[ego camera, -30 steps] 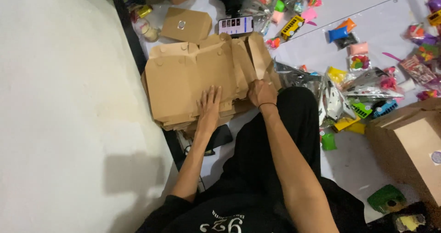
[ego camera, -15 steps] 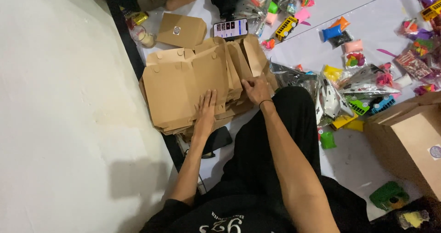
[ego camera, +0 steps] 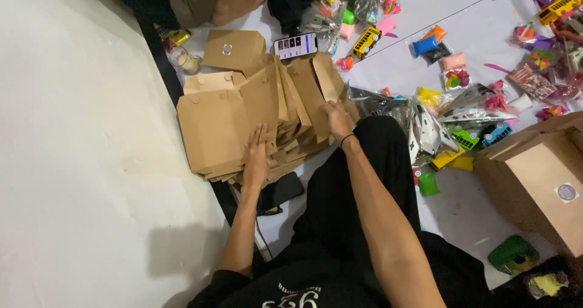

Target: The person sits on the floor and assembles small cardboard boxes by folding the flat pieces and tucking the flaps into slots. They handle several boxes, picking them from a stack, folding them into shape, and placing the finished boxes aside.

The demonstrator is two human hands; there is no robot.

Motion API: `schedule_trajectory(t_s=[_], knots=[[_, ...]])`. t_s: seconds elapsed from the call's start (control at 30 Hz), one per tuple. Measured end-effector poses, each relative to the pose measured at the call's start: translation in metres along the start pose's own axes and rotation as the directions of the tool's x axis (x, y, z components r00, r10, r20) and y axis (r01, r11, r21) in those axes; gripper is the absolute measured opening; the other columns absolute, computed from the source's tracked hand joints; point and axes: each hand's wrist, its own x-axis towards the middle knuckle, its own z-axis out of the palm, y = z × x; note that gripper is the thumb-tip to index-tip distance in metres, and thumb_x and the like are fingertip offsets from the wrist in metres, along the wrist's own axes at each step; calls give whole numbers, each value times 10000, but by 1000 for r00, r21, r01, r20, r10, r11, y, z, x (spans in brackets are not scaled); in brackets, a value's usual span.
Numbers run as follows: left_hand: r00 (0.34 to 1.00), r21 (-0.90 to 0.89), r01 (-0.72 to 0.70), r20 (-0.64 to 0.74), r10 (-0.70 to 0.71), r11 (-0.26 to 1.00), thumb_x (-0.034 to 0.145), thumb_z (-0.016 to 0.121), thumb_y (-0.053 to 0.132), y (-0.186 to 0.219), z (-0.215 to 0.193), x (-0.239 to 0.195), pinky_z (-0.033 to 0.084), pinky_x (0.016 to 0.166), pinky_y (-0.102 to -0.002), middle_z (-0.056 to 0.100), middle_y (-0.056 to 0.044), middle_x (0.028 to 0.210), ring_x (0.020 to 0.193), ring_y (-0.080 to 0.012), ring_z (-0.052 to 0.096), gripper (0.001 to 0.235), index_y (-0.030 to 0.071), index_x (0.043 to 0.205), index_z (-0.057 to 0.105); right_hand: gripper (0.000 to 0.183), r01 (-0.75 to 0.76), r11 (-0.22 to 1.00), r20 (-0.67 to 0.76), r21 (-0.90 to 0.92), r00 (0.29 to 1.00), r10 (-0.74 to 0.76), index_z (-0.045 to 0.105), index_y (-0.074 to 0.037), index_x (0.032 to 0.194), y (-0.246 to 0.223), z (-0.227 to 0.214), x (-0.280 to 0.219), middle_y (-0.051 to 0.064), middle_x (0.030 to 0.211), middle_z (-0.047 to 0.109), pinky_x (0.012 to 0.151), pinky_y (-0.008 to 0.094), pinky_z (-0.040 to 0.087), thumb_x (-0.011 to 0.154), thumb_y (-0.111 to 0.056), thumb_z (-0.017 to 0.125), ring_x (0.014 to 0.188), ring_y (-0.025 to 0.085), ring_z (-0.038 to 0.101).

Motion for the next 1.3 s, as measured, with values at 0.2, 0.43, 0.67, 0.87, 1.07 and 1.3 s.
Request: schedule_trajectory(t_s=[0.2,0.43,0.67,0.87,1.07,1.3], knots=[[998,25,38,-53,-36,999,966,665,166,-23,29,3,-50,1297,-467,95,-34,1734,1589,-230,50,879,252,1661,133,731,48,953,278,-298,960,39,472,-78,1533,-8,1,-29,175,1436,594,937,454,575,1052,-628,428,1138,295,650],[998,-52,-7,-68,3,999,950,667,91,-13,11,-3,-54,1292,-456,144,-27,1725,1580,-222,86,883,256,1653,158,591,100,967,323,-233,946,-20,498,36,1492,-51,-31,-120,275,1524,490,1233,577,295,1074,-377,438,1447,451,400],[999,80,53,3,-53,995,939,612,74,0,17,-8,-124,1268,-468,110,-42,1727,1582,-247,21,869,238,1649,138,433,325,888,233,-325,938,-258,713,70,1142,-107,-147,-257,305,999,735,902,543,542,1061,-259,444,968,391,720],[995,282,-55,97,29,958,722,756,139,4,31,-17,153,1109,-774,76,-154,1704,1537,-493,59,1060,162,1625,201,233,224,889,-128,-400,947,-295,726,25,1018,-56,-240,-385,108,697,774,513,357,487,932,-147,597,517,201,586],[932,-506,-354,-128,338,787,926,437,315,205,-37,-13,360,1185,-495,581,-167,1396,1311,-339,534,500,-14,1271,588,250,239,970,-461,-50,856,-235,653,139,1117,82,-303,-451,171,876,659,605,323,433,999,-58,554,686,208,532],[954,-217,-183,196,226,959,958,502,559,249,52,12,219,1206,-508,337,-238,1615,1509,-413,264,819,8,1546,354,368,382,842,-441,380,875,-198,631,153,1255,119,-272,-467,218,1110,722,751,288,497,1014,-111,545,861,221,644]])
